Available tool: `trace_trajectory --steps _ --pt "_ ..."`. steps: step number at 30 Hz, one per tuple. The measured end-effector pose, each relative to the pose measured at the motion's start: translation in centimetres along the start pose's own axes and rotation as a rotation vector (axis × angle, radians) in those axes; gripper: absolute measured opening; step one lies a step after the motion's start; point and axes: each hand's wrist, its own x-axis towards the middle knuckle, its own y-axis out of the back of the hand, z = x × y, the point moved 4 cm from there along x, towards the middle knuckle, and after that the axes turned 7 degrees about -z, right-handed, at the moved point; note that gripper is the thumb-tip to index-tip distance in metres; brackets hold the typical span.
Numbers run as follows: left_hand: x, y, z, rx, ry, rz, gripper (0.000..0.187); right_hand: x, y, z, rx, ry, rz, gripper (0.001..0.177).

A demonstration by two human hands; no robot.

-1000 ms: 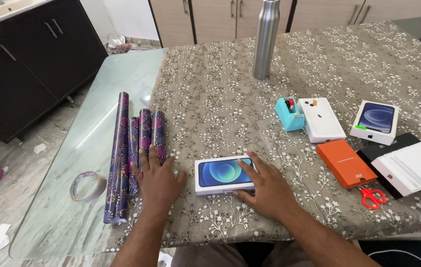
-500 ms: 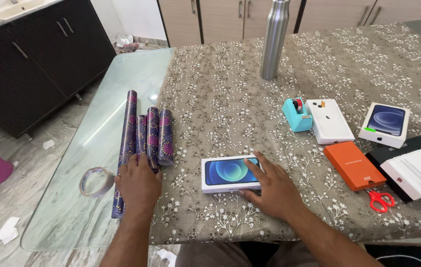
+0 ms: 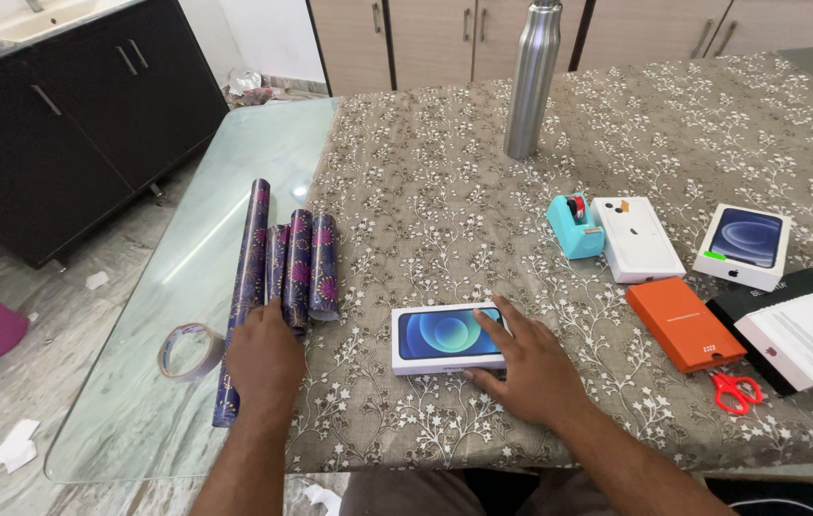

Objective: The person wraps a smartphone box with patterned wrapping paper. They cut the paper with scissors, fold the edges around the box, and secure the folds with tape from a dispenser. The wrapped box is placed on the table at the end.

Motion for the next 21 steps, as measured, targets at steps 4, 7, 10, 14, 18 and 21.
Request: trace_trajectory --steps 4,7,10,14,18,21 --pt "-0.2 0.4 -0.1 -0.03 0.028 0.019 0.046 0.0 0.0 0.0 0.001 0.04 0.048 0.089" --pt "-0.4 0.4 -0.1 -0.01 0.015 0.037 0.048 0.0 -0.1 0.1 -0.009 0.046 0.055 0.09" --pt "-0.7 0.4 -0.4 0.045 -0.038 0.073 0.05 0.0 -0.1 0.1 -0.013 0.052 0.058 0.09" --pt "-1.2 1.2 -0.2 0.087 -0.048 0.108 0.055 0.2 -0.2 0.1 -0.026 0.01 -0.006 0.091" --pt "-1.5 2.5 -0.4 0.068 0.029 0.054 0.056 0.2 -0.3 0.1 -0.022 -0.009 -0.031 0.09" --pt "-1.5 2.3 -0.7 0.194 0.098 -0.175 0.049 0.0 -0.1 0.0 -0.019 0.018 0.016 0.091"
